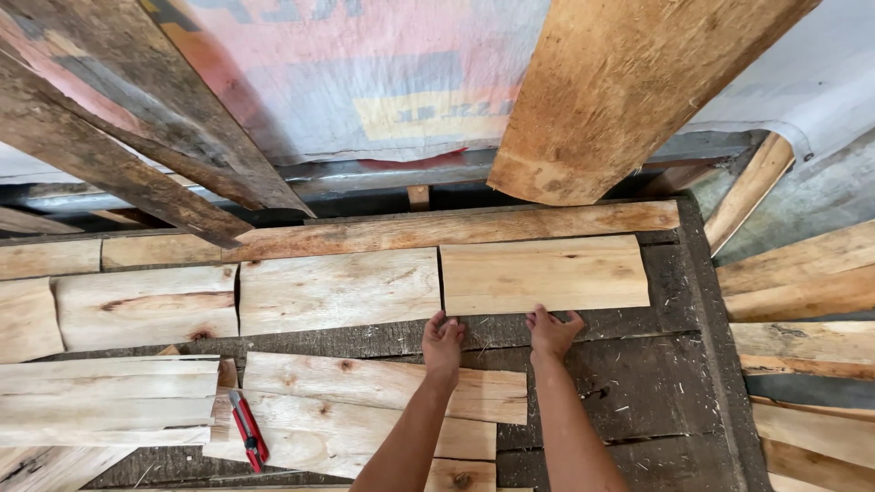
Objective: Trimming and fitting thin wooden planks or shingles using a utility knife on a wooden platform.
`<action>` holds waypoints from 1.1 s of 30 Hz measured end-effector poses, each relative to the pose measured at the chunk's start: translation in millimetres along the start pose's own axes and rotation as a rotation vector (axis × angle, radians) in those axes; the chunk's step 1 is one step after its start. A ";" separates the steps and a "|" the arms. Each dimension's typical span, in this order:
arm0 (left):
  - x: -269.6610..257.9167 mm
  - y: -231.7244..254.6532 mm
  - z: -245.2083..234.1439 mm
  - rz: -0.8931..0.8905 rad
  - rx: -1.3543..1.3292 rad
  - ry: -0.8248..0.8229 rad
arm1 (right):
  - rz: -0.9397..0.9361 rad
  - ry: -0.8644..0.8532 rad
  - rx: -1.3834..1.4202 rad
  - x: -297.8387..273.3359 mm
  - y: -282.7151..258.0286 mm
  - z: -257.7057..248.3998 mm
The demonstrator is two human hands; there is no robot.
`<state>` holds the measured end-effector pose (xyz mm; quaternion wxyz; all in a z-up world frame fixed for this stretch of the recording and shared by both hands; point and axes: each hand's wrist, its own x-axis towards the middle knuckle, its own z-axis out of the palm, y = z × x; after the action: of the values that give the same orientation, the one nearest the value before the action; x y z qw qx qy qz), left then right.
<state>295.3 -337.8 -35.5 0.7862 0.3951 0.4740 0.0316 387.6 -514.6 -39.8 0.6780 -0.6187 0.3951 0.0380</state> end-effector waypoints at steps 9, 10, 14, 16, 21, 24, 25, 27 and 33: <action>19.4 -25.6 -8.0 0.037 -0.086 -0.025 | -0.019 -0.027 -0.010 -4.2 -3.1 -0.2; 17.9 -23.3 -6.9 0.037 -0.086 -0.026 | -0.020 -0.027 -0.009 -3.5 -3.5 -0.6; 17.0 -19.4 -6.2 0.020 -0.082 -0.016 | -0.012 -0.023 -0.021 2.3 -0.2 0.2; 19.1 -21.0 -7.1 0.015 -0.091 -0.019 | -0.024 -0.026 -0.016 4.8 1.9 0.5; 18.4 -19.5 -7.6 0.015 -0.139 -0.031 | -0.013 -0.021 -0.031 1.9 -0.4 0.1; 22.8 -24.1 -10.4 0.016 -0.143 -0.026 | -0.013 -0.026 -0.012 -5.5 -5.7 1.8; 19.0 -21.2 -11.4 0.015 -0.143 -0.023 | -0.011 -0.027 -0.015 -10.8 -8.7 1.0; 12.1 -14.4 -13.2 0.014 -0.121 -0.023 | -0.016 -0.037 -0.058 -21.2 -15.3 0.5; 21.7 -30.6 -35.2 0.102 -0.079 -0.049 | 0.001 -0.049 -0.058 -19.5 0.0 -8.3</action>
<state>270.2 -328.8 -79.4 0.8100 0.3880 0.4323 0.0807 370.3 -513.3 -27.8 0.6692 -0.6367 0.3775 0.0647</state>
